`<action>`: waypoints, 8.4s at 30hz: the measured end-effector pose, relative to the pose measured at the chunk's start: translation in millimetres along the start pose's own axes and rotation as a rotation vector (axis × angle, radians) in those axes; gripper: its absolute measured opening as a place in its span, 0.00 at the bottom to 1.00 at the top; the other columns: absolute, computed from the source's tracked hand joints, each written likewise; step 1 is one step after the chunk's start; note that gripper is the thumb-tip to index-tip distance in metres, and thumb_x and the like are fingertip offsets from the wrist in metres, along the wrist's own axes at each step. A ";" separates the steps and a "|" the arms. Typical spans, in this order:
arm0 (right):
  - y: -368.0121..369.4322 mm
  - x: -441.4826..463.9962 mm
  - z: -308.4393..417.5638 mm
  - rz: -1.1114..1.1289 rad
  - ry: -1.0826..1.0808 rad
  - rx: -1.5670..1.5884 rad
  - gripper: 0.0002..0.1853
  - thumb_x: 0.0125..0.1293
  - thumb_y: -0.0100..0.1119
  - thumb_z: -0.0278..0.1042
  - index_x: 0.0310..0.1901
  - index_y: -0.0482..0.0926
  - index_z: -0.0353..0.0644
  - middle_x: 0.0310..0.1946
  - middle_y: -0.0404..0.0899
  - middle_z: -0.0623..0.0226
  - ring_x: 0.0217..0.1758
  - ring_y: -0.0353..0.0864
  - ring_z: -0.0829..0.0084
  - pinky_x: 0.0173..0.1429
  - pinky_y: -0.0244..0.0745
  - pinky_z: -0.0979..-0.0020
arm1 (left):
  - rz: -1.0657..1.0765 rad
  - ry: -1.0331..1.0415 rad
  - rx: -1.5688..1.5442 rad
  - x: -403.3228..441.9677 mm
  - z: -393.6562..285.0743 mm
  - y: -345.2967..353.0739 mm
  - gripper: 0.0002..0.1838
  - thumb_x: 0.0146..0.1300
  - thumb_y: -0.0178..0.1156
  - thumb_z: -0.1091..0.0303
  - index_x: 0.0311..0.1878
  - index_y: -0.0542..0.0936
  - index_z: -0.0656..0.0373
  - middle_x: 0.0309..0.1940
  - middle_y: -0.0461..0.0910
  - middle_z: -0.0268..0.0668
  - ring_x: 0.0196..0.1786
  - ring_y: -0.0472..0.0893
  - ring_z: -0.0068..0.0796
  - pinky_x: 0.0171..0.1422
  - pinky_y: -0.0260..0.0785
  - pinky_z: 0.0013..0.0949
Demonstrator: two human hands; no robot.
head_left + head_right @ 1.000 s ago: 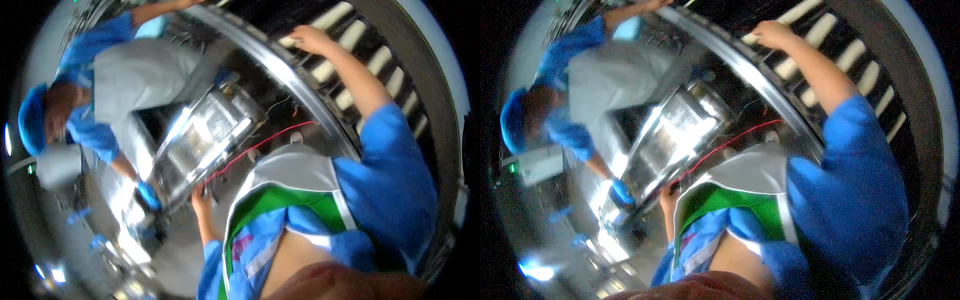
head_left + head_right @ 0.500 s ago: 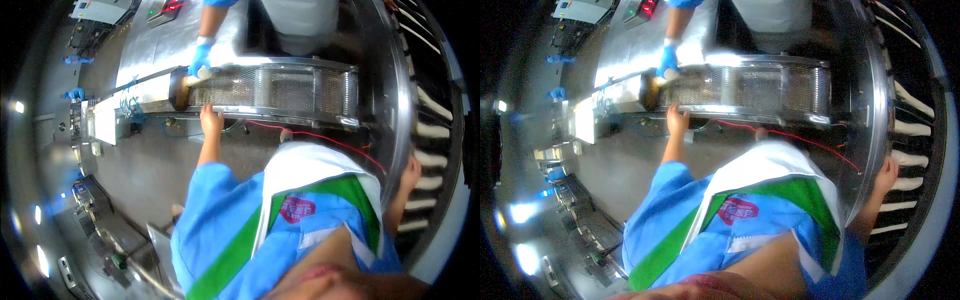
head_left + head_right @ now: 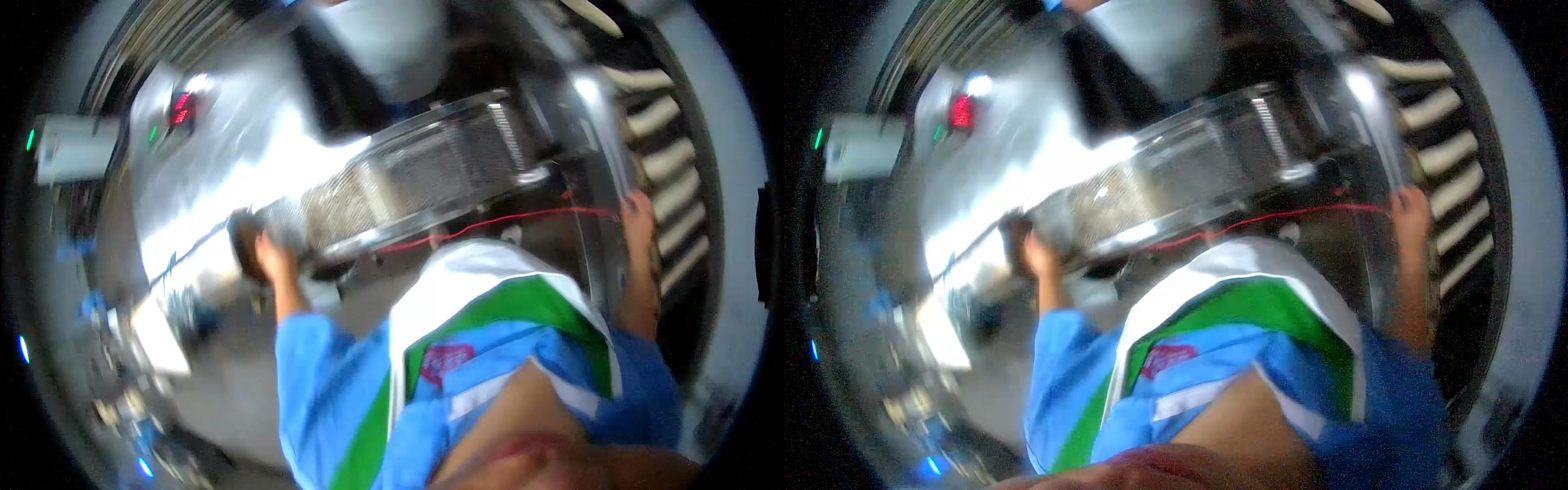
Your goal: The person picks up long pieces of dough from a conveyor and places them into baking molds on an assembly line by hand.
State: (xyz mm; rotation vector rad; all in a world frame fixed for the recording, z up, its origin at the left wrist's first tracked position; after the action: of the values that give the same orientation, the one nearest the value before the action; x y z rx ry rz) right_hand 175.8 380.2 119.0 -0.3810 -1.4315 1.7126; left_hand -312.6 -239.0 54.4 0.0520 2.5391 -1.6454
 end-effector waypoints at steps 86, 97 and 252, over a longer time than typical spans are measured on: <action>-34.0 243.0 171.2 0.027 -0.575 0.300 0.21 0.51 0.62 0.29 0.49 0.73 0.50 0.42 0.76 0.71 0.47 0.74 0.67 0.53 0.67 0.59 | -0.075 0.699 -1.112 -163.1 -519.5 -132.1 0.13 0.66 0.42 0.64 0.47 0.70 0.60 0.44 0.75 0.38 0.48 0.75 0.24 0.56 0.67 0.29; -51.7 474.8 -88.0 -0.122 -0.466 -0.165 0.17 0.50 0.55 0.23 0.44 0.75 0.46 0.45 0.74 0.65 0.52 0.71 0.61 0.55 0.67 0.63 | 0.954 0.303 -1.102 -203.7 -710.2 157.3 0.39 0.57 0.51 0.81 0.69 0.43 0.59 0.64 0.56 0.51 0.61 0.65 0.40 0.56 0.65 0.34; -175.4 60.4 175.4 0.155 -0.480 0.131 0.25 0.53 0.60 0.28 0.55 0.68 0.48 0.50 0.71 0.62 0.57 0.68 0.62 0.65 0.57 0.59 | 0.129 0.786 0.400 -117.5 -252.1 102.5 0.25 0.48 0.60 0.65 0.53 0.72 0.47 0.51 0.71 0.38 0.56 0.69 0.39 0.65 0.51 0.57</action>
State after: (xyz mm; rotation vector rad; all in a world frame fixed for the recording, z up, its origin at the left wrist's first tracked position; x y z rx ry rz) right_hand 89.6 308.2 348.3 -0.0033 -1.6422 2.1094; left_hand -206.3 36.8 76.7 1.0613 2.5002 -2.3896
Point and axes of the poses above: each hand's wrist, its own x-axis towards the middle knuckle, its own y-axis out of the palm, z = x × y, the point moved 3 cm from there along x, towards the middle knuckle
